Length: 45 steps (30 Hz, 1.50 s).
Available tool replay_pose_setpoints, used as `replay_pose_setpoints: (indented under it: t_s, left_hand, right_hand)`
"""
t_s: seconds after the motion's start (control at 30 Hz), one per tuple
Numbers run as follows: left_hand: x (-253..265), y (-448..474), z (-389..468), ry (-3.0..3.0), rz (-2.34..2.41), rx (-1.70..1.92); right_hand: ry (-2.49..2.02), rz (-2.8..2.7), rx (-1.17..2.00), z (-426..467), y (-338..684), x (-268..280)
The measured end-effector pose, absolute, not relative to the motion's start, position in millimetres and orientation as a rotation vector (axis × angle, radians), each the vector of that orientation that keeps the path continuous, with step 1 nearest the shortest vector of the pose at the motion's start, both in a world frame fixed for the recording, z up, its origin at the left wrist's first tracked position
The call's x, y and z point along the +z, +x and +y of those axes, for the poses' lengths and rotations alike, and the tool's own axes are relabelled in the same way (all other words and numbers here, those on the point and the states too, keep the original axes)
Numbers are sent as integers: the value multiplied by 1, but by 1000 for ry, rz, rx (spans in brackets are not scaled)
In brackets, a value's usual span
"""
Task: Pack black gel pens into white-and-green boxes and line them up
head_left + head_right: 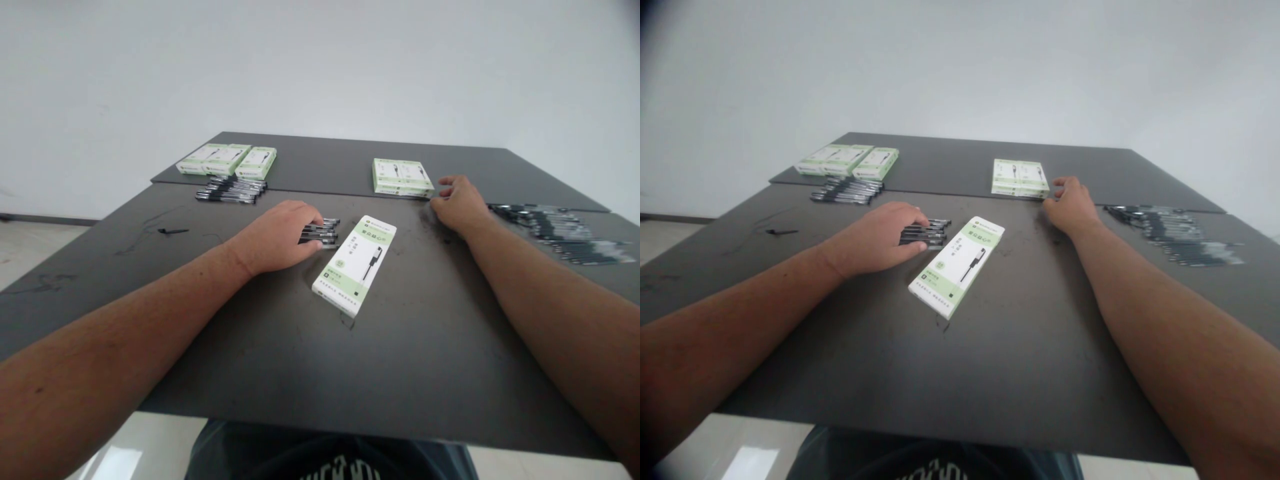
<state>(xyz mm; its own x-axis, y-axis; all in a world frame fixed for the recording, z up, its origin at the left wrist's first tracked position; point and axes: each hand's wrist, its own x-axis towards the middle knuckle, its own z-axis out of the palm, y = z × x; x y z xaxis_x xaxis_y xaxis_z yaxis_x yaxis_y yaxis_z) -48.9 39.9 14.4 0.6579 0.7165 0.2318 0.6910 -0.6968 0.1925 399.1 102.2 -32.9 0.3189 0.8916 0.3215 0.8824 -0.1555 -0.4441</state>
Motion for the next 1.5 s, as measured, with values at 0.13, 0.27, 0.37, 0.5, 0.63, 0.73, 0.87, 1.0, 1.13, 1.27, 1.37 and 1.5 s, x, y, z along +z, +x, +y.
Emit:
replay_pose_setpoints:
  t_s: [0.13, 0.27, 0.37, 0.5, 0.63, 0.73, 0.87, 1.0, 1.13, 1.27, 1.37, 1.5]
  left_hand:
    - [12, -52, 45, 2781, 1226, 409]
    - [10, -54, 50, 2774, 1258, 377]
    - [10, -54, 49, 2770, 1256, 361]
    - [13, -54, 46, 2755, 1272, 352]
    - [14, -54, 44, 2739, 1299, 336]
    - [15, -54, 44, 2735, 1317, 325]
    - [15, -55, 45, 2737, 1361, 311]
    - [14, -56, 47, 2751, 1362, 310]
    - [12, -58, 50, 2757, 1350, 318]
    - [10, -58, 51, 2762, 1348, 335]
    - [9, -58, 51, 2768, 1324, 348]
    - [8, -59, 52, 2761, 1334, 343]
  right_hand:
    - [-2030, -1560, 17, 102, 399, -33]
    - [-2026, -1568, -2, 101, 397, -32]
    - [-2039, -1579, 10, 100, 395, -30]
    - [-2067, -1574, 49, 98, 393, -28]
    - [-2051, -1575, 69, 97, 393, -28]
    - [-2055, -1571, 76, 97, 393, -29]
    - [-2059, -1573, 78, 98, 393, -30]
    - [-2060, -1574, 72, 98, 393, -30]
    - [-2060, -1576, 75, 99, 394, -31]
    - [-2056, -1576, 79, 100, 395, -31]
    - [-2048, -1580, 80, 101, 396, -32]
    - [-2043, -1582, 77, 101, 396, -32]
